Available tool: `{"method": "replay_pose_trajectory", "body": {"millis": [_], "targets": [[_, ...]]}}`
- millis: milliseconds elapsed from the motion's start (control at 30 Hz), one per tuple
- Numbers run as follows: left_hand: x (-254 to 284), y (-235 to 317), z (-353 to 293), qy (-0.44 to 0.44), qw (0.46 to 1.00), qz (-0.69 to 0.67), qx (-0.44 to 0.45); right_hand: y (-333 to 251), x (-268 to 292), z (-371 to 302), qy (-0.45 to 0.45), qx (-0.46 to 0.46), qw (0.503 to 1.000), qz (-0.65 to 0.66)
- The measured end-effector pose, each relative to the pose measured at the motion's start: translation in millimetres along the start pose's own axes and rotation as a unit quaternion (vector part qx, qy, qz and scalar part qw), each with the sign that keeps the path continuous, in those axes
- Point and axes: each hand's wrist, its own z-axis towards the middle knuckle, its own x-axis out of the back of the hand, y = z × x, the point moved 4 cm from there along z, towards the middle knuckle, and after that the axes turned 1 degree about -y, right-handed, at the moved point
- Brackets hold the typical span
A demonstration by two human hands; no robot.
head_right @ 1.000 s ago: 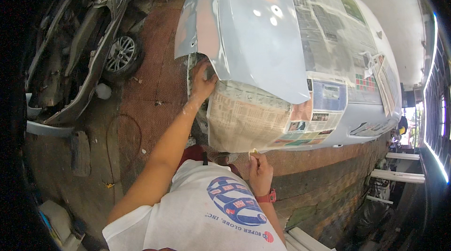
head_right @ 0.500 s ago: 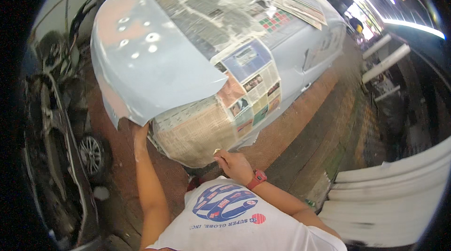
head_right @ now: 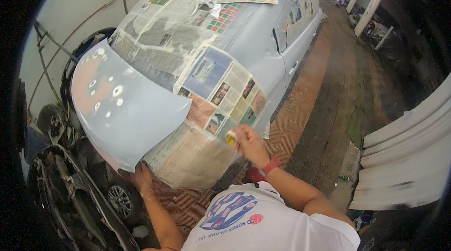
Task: The person wipes a white car bumper with a cloth, then walks to a silver car and covers its hood and windshield with newspaper. The person secures the newspaper using masking tape.
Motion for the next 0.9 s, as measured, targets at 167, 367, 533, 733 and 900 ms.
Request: {"method": "replay_pose_trajectory", "body": {"millis": [167,367,533,733,900], "targets": [[-17,-37,13,0.085,0.996,-0.013,-0.026,-63,104,98,0.103,0.08,0.983,0.128],[-87,-79,-82,0.287,0.892,-0.336,0.092,-152,240,214,0.184,0.276,0.942,0.055],[-203,-91,-216,0.251,0.885,-0.248,0.304,-222,327,339,0.267,0.451,0.809,-0.266],[-314,-26,-315,-0.104,0.901,-0.159,0.39,-298,364,486,0.311,0.502,0.622,-0.514],[-344,32,-332,-0.239,0.908,-0.121,0.321,-320,381,570,0.239,0.467,0.611,-0.592]]}}
